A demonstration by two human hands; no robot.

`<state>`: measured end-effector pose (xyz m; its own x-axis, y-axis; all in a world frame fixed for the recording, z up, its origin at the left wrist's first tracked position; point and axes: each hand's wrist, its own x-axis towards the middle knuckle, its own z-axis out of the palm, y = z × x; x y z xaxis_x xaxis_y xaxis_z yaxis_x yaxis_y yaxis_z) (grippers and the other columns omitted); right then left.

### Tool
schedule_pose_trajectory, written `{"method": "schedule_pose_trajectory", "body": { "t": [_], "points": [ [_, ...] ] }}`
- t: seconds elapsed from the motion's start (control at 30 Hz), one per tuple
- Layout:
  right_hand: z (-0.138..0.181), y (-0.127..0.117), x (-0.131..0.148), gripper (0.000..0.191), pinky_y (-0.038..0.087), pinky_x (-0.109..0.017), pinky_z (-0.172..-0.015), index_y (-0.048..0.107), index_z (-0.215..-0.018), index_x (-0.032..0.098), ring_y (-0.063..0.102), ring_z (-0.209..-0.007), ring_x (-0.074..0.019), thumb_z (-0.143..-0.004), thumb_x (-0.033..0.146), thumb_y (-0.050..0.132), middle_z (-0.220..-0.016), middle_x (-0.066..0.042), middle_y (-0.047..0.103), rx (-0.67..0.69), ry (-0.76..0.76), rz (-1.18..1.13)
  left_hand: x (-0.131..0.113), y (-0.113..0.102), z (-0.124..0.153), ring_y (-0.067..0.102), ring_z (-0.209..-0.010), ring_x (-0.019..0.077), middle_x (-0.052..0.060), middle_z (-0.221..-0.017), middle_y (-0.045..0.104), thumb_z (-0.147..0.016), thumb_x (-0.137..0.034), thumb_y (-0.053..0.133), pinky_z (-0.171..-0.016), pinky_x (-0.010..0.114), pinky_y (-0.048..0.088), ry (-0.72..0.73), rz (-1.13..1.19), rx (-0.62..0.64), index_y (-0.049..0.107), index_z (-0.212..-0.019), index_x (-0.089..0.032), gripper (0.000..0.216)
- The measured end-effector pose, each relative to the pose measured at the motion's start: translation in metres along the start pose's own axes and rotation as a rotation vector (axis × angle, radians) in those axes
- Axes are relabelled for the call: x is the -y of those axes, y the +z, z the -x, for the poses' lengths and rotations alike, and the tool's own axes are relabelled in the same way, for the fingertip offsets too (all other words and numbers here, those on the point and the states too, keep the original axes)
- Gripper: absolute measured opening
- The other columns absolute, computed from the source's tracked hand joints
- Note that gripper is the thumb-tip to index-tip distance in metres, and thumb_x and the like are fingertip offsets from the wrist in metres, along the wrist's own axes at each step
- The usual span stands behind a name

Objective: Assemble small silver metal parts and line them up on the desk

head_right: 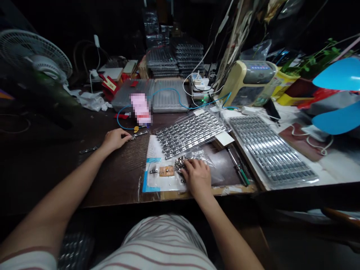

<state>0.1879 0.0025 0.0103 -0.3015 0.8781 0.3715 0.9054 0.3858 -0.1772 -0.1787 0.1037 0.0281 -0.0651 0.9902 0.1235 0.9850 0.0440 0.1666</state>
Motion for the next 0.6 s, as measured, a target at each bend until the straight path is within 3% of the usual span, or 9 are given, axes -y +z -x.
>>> {"method": "schedule_pose_trajectory", "body": {
  "t": [0.2, 0.43, 0.53, 0.6],
  "points": [
    [0.005, 0.007, -0.009, 0.010, 0.032, -0.032, -0.070, 0.068, -0.089, 0.023, 0.051, -0.082, -0.0193, -0.087, 0.029, 0.060, -0.088, -0.003, 0.065, 0.008, -0.013, 0.027, 0.003, 0.000, -0.003, 0.060, -0.088, 0.0246, 0.006, -0.097, 0.068, -0.081, -0.039, 0.057, -0.076, 0.034, 0.041, 0.008, 0.012, 0.005, 0.073, -0.085, -0.023, 0.023],
    [0.003, 0.016, -0.007, 0.016, 0.035, -0.031, -0.070, 0.067, -0.087, 0.023, 0.053, -0.080, -0.0185, -0.091, 0.030, 0.054, -0.087, -0.003, 0.066, -0.100, -0.012, -0.104, 0.004, -0.001, 0.014, 0.055, -0.091, 0.0257, 0.006, -0.093, 0.066, -0.084, -0.035, 0.056, -0.081, 0.038, 0.037, 0.169, -0.077, -0.114, 0.069, -0.082, -0.022, 0.019],
    [0.005, 0.019, -0.007, 0.017, 0.039, -0.031, -0.074, 0.066, -0.094, 0.022, 0.055, -0.084, -0.0182, -0.093, 0.028, 0.050, -0.093, -0.004, 0.067, -0.135, -0.004, -0.208, -0.015, -0.003, 0.037, 0.054, -0.093, 0.0263, 0.009, -0.096, 0.064, -0.085, -0.035, 0.054, -0.082, 0.039, 0.037, 0.142, -0.039, -0.213, 0.068, -0.090, -0.020, 0.021],
    [0.006, 0.019, -0.008, 0.018, 0.041, -0.031, -0.075, 0.065, -0.097, 0.021, 0.056, -0.084, -0.0181, -0.094, 0.025, 0.049, -0.092, -0.004, 0.068, -0.145, 0.001, -0.259, -0.042, -0.003, 0.063, 0.055, -0.093, 0.0244, 0.008, -0.096, 0.064, -0.087, -0.036, 0.052, -0.081, 0.037, 0.038, 0.211, 0.073, -0.202, 0.068, -0.092, -0.021, 0.022]
  ]
}}
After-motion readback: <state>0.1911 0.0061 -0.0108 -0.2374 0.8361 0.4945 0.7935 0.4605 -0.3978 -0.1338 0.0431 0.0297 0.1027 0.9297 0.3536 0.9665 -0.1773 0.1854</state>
